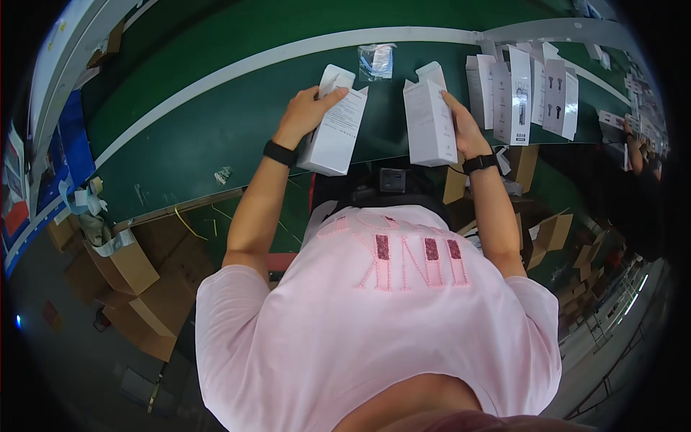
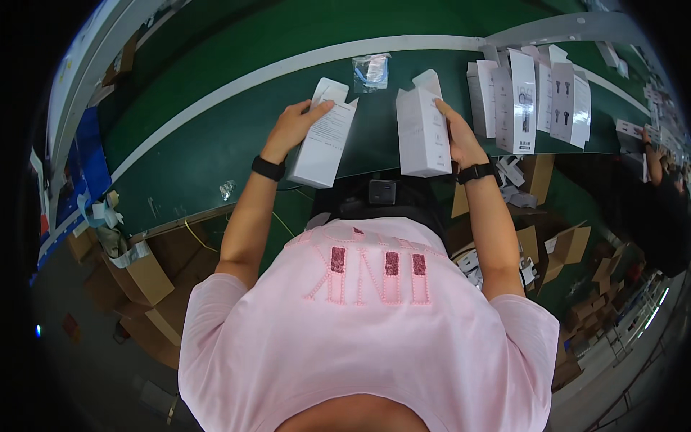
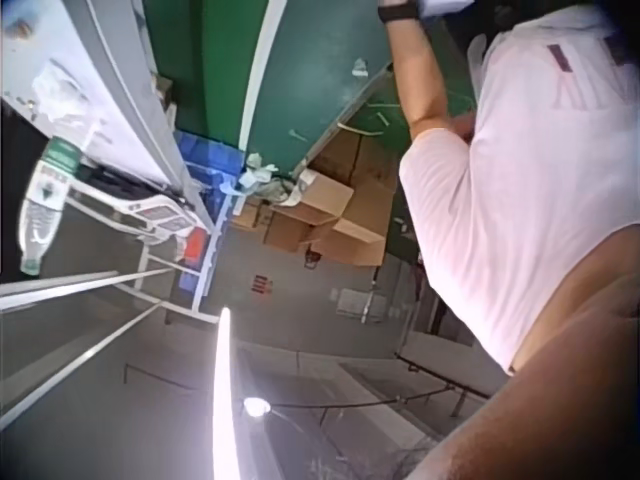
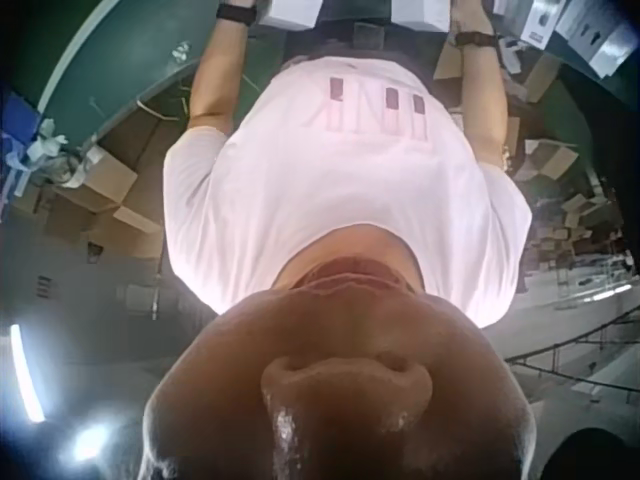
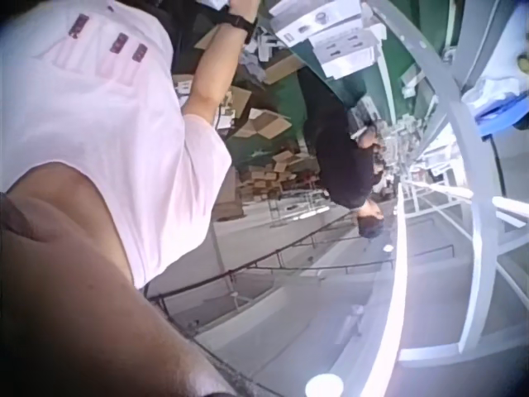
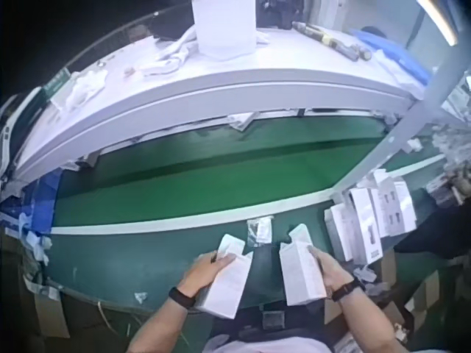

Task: Packaging electronic components into boxes with bubble wrap and manuals on a production line.

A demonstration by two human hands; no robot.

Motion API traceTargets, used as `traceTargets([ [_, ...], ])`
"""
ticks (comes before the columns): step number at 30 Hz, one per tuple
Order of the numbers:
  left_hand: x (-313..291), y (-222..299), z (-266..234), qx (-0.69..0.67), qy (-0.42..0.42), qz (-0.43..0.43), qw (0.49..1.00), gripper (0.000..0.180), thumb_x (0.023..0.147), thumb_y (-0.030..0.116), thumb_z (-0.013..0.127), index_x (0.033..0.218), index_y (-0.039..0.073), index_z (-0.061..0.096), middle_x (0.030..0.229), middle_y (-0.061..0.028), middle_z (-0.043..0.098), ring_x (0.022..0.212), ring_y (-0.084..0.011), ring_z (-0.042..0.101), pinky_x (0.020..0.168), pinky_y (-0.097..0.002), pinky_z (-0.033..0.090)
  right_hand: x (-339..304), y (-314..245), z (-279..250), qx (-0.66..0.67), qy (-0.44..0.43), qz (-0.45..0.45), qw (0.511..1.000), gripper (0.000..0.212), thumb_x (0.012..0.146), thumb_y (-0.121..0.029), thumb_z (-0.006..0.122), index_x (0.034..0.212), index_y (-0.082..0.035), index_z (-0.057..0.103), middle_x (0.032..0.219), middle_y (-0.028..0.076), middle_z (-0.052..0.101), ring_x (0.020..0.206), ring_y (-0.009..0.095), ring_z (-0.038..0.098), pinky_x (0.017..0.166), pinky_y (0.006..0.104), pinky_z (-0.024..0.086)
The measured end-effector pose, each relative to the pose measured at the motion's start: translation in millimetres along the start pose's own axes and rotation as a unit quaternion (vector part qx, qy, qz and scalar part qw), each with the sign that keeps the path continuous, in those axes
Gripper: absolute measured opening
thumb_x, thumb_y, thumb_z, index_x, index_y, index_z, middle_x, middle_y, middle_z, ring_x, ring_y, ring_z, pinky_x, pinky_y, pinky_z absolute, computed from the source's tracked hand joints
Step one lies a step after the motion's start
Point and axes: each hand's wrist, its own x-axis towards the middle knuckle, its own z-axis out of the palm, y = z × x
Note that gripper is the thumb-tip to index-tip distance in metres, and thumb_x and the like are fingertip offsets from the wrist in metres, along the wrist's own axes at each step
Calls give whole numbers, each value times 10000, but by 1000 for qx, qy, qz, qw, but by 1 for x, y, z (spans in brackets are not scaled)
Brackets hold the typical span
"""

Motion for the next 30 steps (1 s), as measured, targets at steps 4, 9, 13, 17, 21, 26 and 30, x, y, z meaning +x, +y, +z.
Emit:
traceTargets([
  [4,-27,10,-25,-330,-94,-120,931,608,857,533,636,1040,-46,663,941,-114,680,825,-165,645,717,-271,500,6,1,-13,53,-3,-66,996,442,931,-334,572,1230,-9,545,1087,100,634,992,215,609,890,358,492],
  [9,-41,2,-23,-378,-51,-116,917,598,873,521,621,1069,-43,647,1011,-123,665,886,-161,628,751,-268,498,39,-4,-40,-308,170,-225,909,508,945,-247,521,1375,9,433,1341,130,521,1216,254,494,1040,342,360],
  [13,-56,-4,-37,-377,-34,-130,917,576,888,503,609,1137,-16,615,1018,-78,654,914,-156,611,792,-274,493,18,-16,25,-511,212,-467,690,554,882,-159,610,1386,-32,416,1363,173,482,1251,319,458,1043,385,361],
  [17,-56,-9,-38,-438,-9,-116,891,584,887,510,607,1173,1,600,1039,-77,646,919,-159,606,811,-274,487,45,-11,93,-645,74,-549,527,660,758,-109,693,1367,-123,438,1344,223,448,1191,372,469,1019,440,375],
  [21,-60,-32,-32,-450,-19,-153,879,584,879,491,626,1192,-1,588,1079,-86,638,959,-167,605,839,-276,483,112,-13,112,-774,63,-491,395,662,743,-99,666,1366,-185,460,1330,167,481,1169,339,484,1010,457,370],
  [26,-81,-37,-23,-401,-55,-47,913,614,813,311,744,1286,-5,513,1159,-104,614,1056,-187,587,907,-301,462,125,-27,119,-796,40,-405,447,389,740,-65,623,1129,-90,629,979,138,663,953,317,617,878,423,470],
  [30,-113,-27,-32,-273,-3,143,951,828,688,152,832,1379,24,395,1242,-115,564,1184,-228,515,1015,-361,389,66,-83,112,-622,102,-461,624,240,847,-138,605,1070,-59,647,880,160,688,811,280,676,735,359,522],
])
